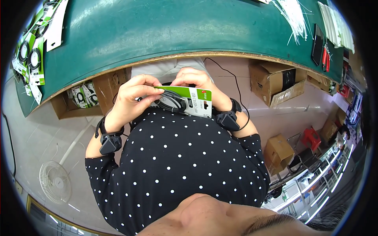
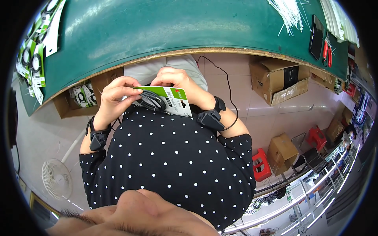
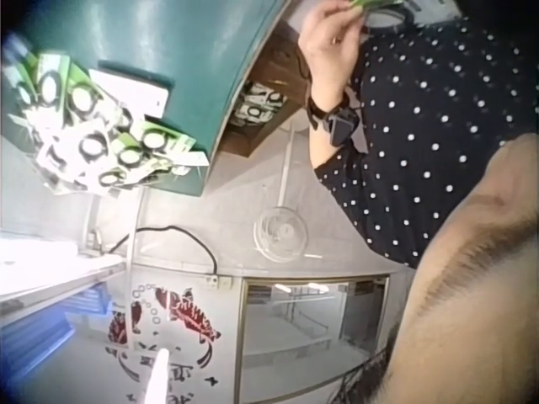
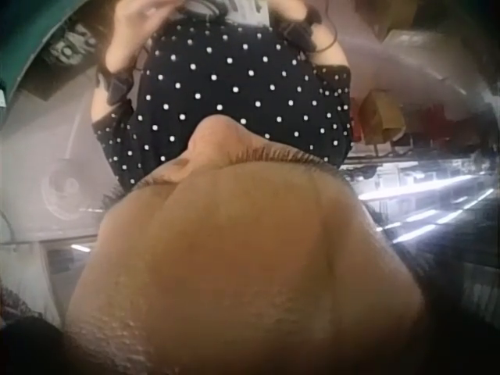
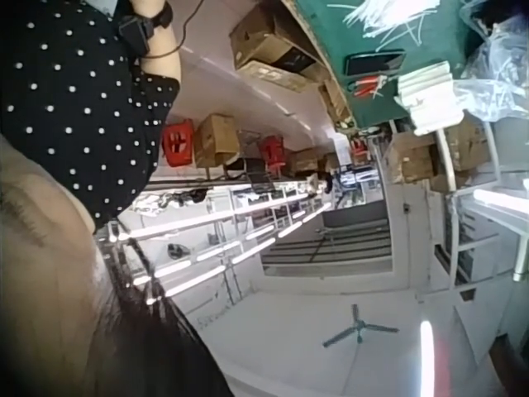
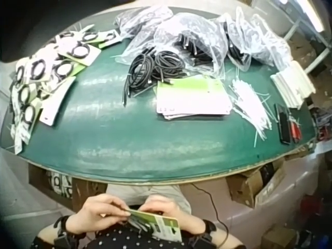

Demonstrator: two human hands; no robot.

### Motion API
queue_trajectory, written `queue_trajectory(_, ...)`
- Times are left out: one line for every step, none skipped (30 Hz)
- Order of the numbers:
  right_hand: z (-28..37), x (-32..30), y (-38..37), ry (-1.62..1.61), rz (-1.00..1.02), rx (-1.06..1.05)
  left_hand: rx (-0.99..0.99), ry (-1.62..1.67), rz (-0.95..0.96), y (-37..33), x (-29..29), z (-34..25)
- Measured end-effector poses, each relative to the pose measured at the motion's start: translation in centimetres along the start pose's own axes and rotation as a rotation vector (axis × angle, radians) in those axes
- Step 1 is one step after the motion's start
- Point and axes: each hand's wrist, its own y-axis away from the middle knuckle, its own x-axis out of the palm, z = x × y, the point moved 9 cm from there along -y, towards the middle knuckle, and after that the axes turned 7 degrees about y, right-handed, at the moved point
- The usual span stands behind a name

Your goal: The person packages a coiled cable by placing it onto a cardboard backing and threading two plastic ties through the holes to secure it. They pull each tie tight by hand and turn the assembly over to ensure the cable is fastened before setting it aside.

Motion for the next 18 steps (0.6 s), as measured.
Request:
queue_trajectory(0.2, 0.0, -0.1, 0.031, -0.006, -0.061, -0.007, 0.001, 0.001, 0.0, 0.0, 0.1)
queue_trajectory(0.3, -0.1, -0.1, 0.063, -0.013, -0.123, -0.013, 0.001, 0.003, -0.1, 0.0, 0.2)
queue_trajectory(0.0, -0.1, -0.2, 0.064, -0.012, -0.124, -0.012, 0.001, 0.002, -0.2, 0.0, 0.3)
queue_trajectory(-0.3, 0.0, -0.3, 0.051, -0.004, -0.130, -0.012, 0.004, -0.003, -0.3, -0.1, 0.4)
queue_trajectory(-0.6, 0.0, -0.3, 0.037, 0.004, -0.136, -0.011, 0.008, -0.007, -0.4, -0.1, 0.5)
queue_trajectory(-0.8, 0.1, -0.2, 0.024, 0.012, -0.142, -0.010, 0.012, -0.012, -0.4, -0.1, 0.6)
queue_trajectory(-1.0, 0.2, -0.1, 0.024, 0.015, -0.143, -0.010, 0.012, -0.015, -0.4, -0.1, 0.7)
queue_trajectory(-1.4, 0.1, 0.1, -0.007, 0.016, -0.115, -0.021, 0.015, -0.015, -0.5, -0.1, 1.0)
queue_trajectory(-1.8, 0.1, 0.3, -0.039, 0.017, -0.087, -0.032, 0.018, -0.015, -0.5, 0.0, 1.2)
queue_trajectory(-2.1, 0.0, 0.4, -0.070, 0.017, -0.058, -0.044, 0.021, -0.014, -0.5, 0.0, 1.3)
queue_trajectory(-2.0, -0.1, 0.5, -0.070, 0.021, -0.059, -0.044, 0.021, -0.018, -0.5, 0.0, 1.4)
queue_trajectory(-2.0, -0.1, 0.6, -0.075, 0.026, -0.040, -0.045, 0.021, -0.008, -0.5, 0.1, 1.4)
queue_trajectory(-2.0, -0.1, 0.7, -0.081, 0.032, -0.022, -0.046, 0.021, 0.002, -0.6, 0.1, 1.4)
queue_trajectory(-2.0, -0.1, 0.8, -0.086, 0.038, -0.003, -0.047, 0.020, 0.012, -0.6, 0.2, 1.3)
queue_trajectory(-2.0, 0.0, 1.0, -0.086, 0.038, -0.003, -0.047, 0.021, 0.012, -0.6, 0.1, 1.3)
queue_trajectory(-2.1, 0.0, 1.1, -0.098, 0.032, -0.005, -0.059, 0.036, 0.029, -0.6, 0.2, 1.4)
queue_trajectory(-2.1, 0.0, 1.1, -0.112, 0.027, -0.009, -0.072, 0.049, 0.045, -0.6, 0.2, 1.4)
queue_trajectory(-2.0, 0.1, 1.1, -0.125, 0.022, -0.013, -0.084, 0.062, 0.062, -0.7, 0.2, 1.4)
